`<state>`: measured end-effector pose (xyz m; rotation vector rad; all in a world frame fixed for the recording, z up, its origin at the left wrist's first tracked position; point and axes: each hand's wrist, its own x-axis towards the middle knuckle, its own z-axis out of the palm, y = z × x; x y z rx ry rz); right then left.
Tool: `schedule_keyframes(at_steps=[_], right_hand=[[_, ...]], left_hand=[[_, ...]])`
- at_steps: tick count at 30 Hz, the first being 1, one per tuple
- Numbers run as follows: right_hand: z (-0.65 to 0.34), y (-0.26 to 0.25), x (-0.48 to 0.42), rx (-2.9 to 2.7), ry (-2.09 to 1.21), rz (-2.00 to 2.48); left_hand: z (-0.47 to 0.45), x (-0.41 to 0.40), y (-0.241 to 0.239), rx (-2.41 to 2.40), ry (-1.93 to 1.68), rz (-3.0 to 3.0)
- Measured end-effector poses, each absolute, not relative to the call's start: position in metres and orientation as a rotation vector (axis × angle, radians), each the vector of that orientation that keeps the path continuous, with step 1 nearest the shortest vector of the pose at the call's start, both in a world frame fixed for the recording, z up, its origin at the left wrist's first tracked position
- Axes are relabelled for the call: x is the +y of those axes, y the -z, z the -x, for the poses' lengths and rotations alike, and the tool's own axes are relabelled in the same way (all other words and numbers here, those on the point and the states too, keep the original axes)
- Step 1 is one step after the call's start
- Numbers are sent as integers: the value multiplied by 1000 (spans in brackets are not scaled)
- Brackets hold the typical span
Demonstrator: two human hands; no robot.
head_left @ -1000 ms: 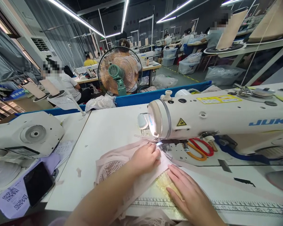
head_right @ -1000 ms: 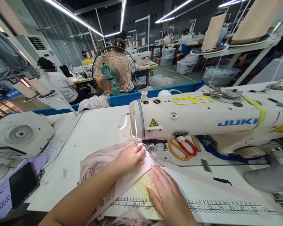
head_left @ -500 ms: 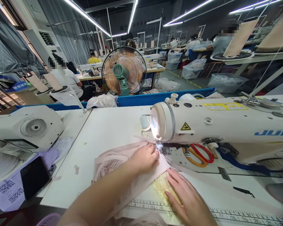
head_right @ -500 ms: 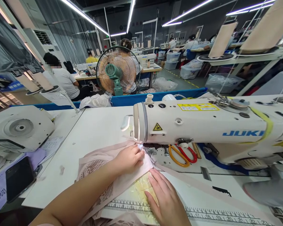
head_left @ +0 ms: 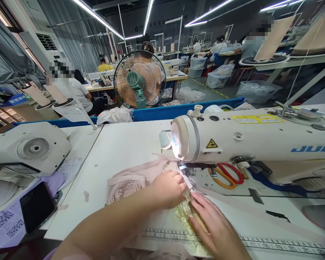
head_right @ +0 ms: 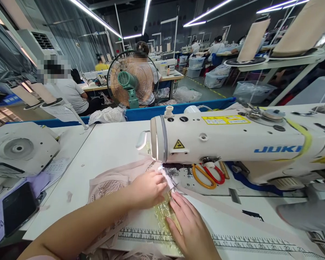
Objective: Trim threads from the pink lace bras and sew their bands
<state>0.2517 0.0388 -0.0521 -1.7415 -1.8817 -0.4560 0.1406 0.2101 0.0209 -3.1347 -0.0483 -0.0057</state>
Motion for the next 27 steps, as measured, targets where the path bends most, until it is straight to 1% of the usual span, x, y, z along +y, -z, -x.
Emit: schedule_keyframes(at_steps=[3,7,13,19,27], right_hand=[[-252,53,38,-1868,450,1745],[-253,53,37,-1871,438,1751],[-252,51,38,-1858,430,1729],[-251,45,39,-1825,422,1728],[-250,42,39,-1836,421,1721]], left_hand=[[-130,201,-11,69,76,3054],[-122,203,-1,89,153,2970],[-122,213,-4,106,143,2889],[-123,221,1,142,230,2874],[-128,224,-3,127,183,2871]])
